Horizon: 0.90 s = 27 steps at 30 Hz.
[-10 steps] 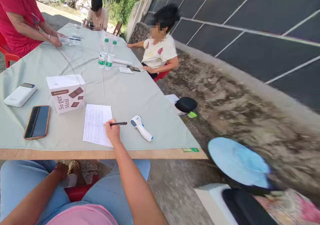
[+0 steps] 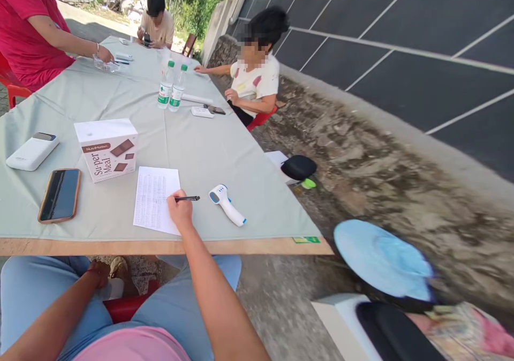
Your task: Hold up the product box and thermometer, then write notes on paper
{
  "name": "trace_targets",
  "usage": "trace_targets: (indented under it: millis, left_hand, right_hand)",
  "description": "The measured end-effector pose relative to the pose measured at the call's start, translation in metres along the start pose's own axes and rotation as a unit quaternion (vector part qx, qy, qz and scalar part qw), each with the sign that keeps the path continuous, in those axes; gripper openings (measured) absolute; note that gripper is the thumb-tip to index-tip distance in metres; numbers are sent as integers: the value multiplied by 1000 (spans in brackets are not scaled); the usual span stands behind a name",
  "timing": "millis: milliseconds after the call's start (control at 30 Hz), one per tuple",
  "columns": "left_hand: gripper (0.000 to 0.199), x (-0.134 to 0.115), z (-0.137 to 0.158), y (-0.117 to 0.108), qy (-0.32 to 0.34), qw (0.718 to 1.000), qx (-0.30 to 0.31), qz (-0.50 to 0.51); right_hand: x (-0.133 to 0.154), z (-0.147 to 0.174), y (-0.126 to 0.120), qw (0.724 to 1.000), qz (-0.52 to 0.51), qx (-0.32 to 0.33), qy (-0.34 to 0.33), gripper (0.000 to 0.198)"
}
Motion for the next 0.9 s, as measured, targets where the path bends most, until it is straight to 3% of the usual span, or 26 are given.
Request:
trace_targets:
  millis: [133,300,400,533,633,667,700,767,800,867,900]
  left_hand:
    - [38,1,6,-1,-28,996,61,-56]
    - [38,-4,13,-9,-12,996,66,-51]
    - [34,-19,21,-15,22,997,68,-30]
    - [9,-58,55,-30,119,987,104,-4]
    - [16,-88,101,-63,228,964,133,37]
    - [24,-97,117,-81,319,932,130,108]
    - [25,-102,131,-102,392,897,96,177]
    - [20,-102,148,-150,445,852,-93,258]
    - [20,-96,151,-174,428,826,-233,283]
    - [34,-74,143,-216,314,740,-506,312]
    - [48,-62,134,-232,252,700,-590,315]
  right_hand:
    - [-1,0,0,1000,0,6,3,13]
    - [-1,4,-3,995,-65,-70,-17,17]
    - [-1,1,-9,993,-63,-69,-66,25]
    - [-8,-11,-20,982,66,4,-176,32]
    - [-16,-20,-26,950,196,85,-230,43]
    - [-18,-21,-28,937,232,109,-238,45]
    - [-19,-22,-30,925,260,129,-244,47]
    - [-21,-22,-37,911,286,148,-257,51]
    - [-22,-22,-42,910,289,139,-263,53]
    - [-25,-22,-57,917,295,79,-258,50]
    - [-28,-23,-66,921,304,33,-240,46]
Point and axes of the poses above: each hand's wrist, its own z-axis away from the middle knuckle, its own y-axis out of the palm, x = y × z, the point moved 1 cm from there along -z, towards the middle knuckle, and after that the axes turned 1 degree about -z, right-handed, at the moved point
